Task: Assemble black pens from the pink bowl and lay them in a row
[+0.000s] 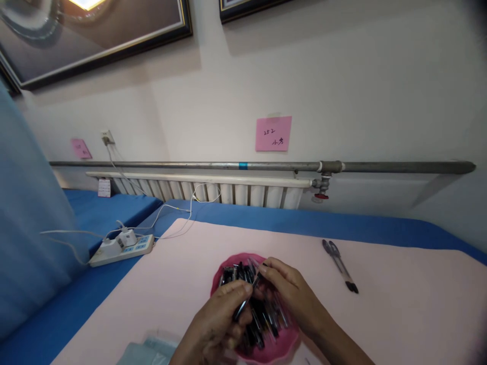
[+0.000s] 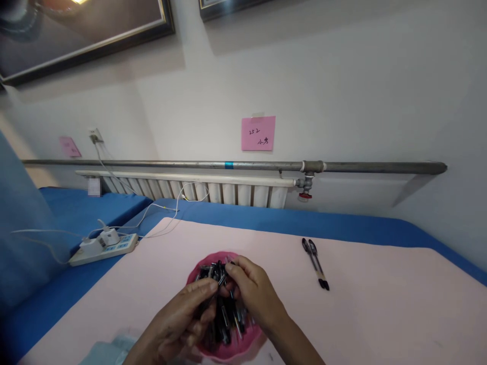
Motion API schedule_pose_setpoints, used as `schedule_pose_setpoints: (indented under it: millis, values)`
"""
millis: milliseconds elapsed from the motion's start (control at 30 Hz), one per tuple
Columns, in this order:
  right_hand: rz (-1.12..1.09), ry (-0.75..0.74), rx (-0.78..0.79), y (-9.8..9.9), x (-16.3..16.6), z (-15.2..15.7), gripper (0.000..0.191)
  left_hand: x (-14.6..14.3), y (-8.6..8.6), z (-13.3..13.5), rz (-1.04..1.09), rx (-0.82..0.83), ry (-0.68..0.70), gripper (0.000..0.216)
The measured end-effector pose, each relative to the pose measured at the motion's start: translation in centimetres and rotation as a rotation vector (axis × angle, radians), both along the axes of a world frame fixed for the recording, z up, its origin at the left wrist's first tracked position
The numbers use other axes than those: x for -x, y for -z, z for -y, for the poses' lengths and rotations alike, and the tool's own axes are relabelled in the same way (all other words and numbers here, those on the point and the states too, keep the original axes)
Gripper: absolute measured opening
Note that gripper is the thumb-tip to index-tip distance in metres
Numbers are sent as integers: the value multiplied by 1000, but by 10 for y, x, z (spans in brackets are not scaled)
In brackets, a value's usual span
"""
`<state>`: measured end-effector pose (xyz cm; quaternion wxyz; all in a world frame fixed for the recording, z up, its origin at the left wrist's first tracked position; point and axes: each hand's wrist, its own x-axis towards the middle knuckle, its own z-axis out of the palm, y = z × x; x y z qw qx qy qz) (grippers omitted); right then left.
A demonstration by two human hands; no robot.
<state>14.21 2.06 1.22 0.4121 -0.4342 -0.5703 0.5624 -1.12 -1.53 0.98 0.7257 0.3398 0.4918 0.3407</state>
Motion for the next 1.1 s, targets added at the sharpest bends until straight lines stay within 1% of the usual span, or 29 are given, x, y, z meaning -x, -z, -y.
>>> schedule_pose_setpoints:
  millis: [233,433,533,600,700,833,1000,1100]
  values:
    - [-46,-17,24,7,2,-2,26,0,0,-2,30,12,5,38]
    - [-68,-105,85,7,1,-2,27,2,3,-3,85,133,-24,31]
    - [-55,-146,77,8,2,-2,28,5,6,-3,167,115,-9,30]
    - [-74,-157,71,10,3,-3,28,5,7,-4,185,102,-10,31]
    - [-107,-120,76,16,7,-3,26,2,8,-5,137,95,-45,30]
    - [-87,-39,80,21,12,0,21,-2,9,-7,99,89,-87,32]
    - [-55,-22,24,22,17,3,16,-2,10,-9,93,79,-113,37]
    - [-29,-11,-8,24,19,5,22,-2,8,-8,74,84,-126,41]
